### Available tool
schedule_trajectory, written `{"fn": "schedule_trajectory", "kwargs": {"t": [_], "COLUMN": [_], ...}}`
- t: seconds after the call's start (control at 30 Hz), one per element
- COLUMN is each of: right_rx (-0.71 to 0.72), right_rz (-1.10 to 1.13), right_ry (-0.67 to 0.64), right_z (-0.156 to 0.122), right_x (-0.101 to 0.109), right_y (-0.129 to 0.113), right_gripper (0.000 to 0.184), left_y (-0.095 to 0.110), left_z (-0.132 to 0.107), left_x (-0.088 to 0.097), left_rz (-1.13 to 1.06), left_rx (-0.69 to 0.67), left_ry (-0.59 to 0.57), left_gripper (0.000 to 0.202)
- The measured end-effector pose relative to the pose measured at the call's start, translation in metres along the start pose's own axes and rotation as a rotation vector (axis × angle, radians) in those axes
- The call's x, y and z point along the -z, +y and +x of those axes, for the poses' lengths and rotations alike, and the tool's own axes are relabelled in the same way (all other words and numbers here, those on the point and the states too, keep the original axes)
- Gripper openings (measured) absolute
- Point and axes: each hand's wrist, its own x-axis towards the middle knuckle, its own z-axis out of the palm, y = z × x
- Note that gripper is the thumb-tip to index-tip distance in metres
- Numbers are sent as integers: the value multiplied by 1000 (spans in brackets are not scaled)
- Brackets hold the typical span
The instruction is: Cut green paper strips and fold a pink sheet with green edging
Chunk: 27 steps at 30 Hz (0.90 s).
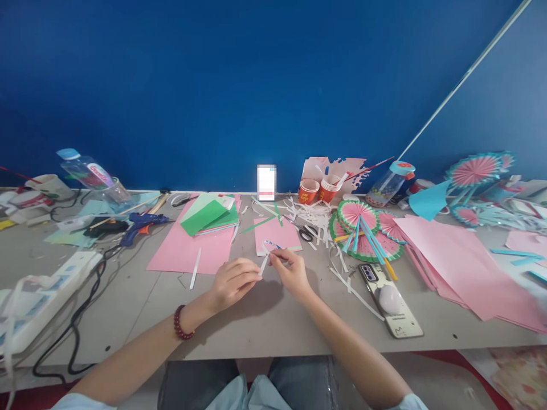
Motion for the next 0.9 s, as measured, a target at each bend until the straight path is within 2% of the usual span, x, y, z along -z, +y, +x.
{"fn": "schedule_trajectory", "kwargs": {"t": [0.2,0.37,0.53,0.67,0.73,0.77,0.83,0.9], "right_rx": [34,54,53,31,-29,-70,-159,-162], "right_rz": [13,-7,-13,34,84,111,148,148], "right_ry": [12,9,17,10,29,60,165,309], "right_z": [-2,-2,-6,-7,-2,2,12,22], "right_x": [0,-1,-3,-6,-4,-1,8,20], "right_y": [1,-1,-7,-6,-1,2,10,16], "right_gripper": [16,16,16,14,14,16,22,24], "left_y": [3,7,12,18,25,30,39,45], "left_z": [-4,0,-1,-1,-1,-1,-3,-4], "left_x": [0,1,-1,3,4,4,1,-2], "left_rz": [97,57,82,130,145,148,145,137], "left_rx": [-34,-77,-96,-172,-225,-262,-429,-556], "left_ry": [6,9,87,33,-21,-49,-146,-232], "left_gripper": [24,25,26,24,20,17,12,11]}}
